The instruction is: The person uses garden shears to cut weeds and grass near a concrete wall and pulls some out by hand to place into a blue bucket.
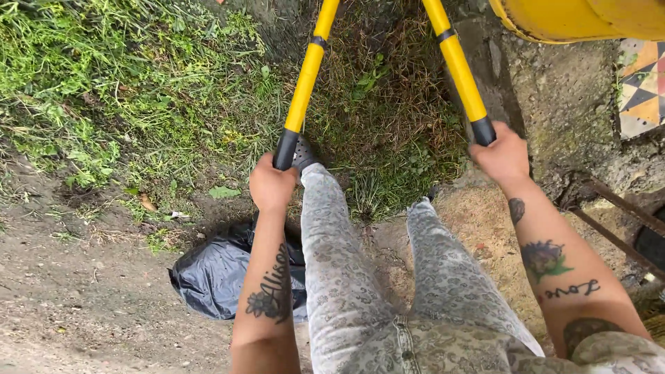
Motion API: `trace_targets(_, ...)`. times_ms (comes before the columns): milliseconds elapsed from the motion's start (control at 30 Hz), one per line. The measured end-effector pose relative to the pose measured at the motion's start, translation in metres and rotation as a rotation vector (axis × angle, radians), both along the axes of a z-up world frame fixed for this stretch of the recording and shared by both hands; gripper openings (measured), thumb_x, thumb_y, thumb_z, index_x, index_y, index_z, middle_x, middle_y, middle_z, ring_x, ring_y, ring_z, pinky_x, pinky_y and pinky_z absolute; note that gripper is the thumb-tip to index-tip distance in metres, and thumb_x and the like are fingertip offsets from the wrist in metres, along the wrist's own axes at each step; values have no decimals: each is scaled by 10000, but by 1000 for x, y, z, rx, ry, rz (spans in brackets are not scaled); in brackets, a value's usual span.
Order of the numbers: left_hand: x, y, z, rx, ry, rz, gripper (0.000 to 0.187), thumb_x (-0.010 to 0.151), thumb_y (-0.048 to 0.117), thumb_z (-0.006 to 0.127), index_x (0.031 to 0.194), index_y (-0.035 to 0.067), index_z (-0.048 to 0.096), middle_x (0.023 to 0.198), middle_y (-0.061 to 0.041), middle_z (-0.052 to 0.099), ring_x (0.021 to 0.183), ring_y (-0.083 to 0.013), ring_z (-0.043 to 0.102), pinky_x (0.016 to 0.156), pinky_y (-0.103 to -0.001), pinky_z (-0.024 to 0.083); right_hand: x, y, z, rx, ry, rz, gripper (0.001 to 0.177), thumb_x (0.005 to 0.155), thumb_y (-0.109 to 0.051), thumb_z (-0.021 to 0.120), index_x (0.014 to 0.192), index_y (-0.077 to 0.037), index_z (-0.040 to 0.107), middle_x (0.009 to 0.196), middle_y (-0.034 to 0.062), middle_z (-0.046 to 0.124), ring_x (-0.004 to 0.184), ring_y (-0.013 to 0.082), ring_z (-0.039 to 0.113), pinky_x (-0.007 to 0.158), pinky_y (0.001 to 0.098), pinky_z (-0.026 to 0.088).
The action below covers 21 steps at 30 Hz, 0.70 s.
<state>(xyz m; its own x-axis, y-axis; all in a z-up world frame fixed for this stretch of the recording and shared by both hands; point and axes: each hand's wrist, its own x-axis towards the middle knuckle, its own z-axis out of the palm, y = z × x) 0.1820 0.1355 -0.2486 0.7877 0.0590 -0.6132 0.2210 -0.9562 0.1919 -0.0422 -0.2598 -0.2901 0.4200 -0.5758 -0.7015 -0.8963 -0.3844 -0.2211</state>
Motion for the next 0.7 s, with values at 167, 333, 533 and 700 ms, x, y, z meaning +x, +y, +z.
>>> trace_targets(167, 93, -33, 18, -11, -106, -10, 402, 690, 214, 782, 1066, 86, 715, 896, -156, 748, 814, -338, 749, 761, -459, 578, 94, -8, 24, -49, -118, 40, 379, 833, -237, 770, 1156, -64, 673, 912, 188, 722, 866, 339, 717, 809, 446, 557)
trace_targets(333, 71, -57, 6, -8, -143, 17, 387, 698, 235, 783, 1048, 88, 705, 891, -167, 747, 811, -361, 737, 758, -475, 570, 145, 62, 41, 86, -132, -52, 442, 813, -188, 739, 1184, -31, 556, 919, 194, 697, 845, 334, 723, 764, 441, 557)
trace_targets(533, -14, -101, 22, -102, -18, 166, 348, 763, 248, 732, 1058, 80, 654, 892, -186, 738, 842, -394, 722, 784, -484, 554, 117, 78, 58, 129, -90, -94, 498, 805, -199, 743, 1218, -42, 513, 922, 187, 685, 817, 330, 712, 730, 436, 548)
trace_targets(700, -67, -77, 36, -306, 87, 193, 374, 764, 223, 704, 1077, 41, 611, 851, -224, 710, 814, -417, 705, 755, -467, 557, 54, 64, 71, 108, -35, -59, 460, 828, -237, 747, 1213, -63, 565, 886, 171, 701, 790, 282, 711, 739, 408, 549)
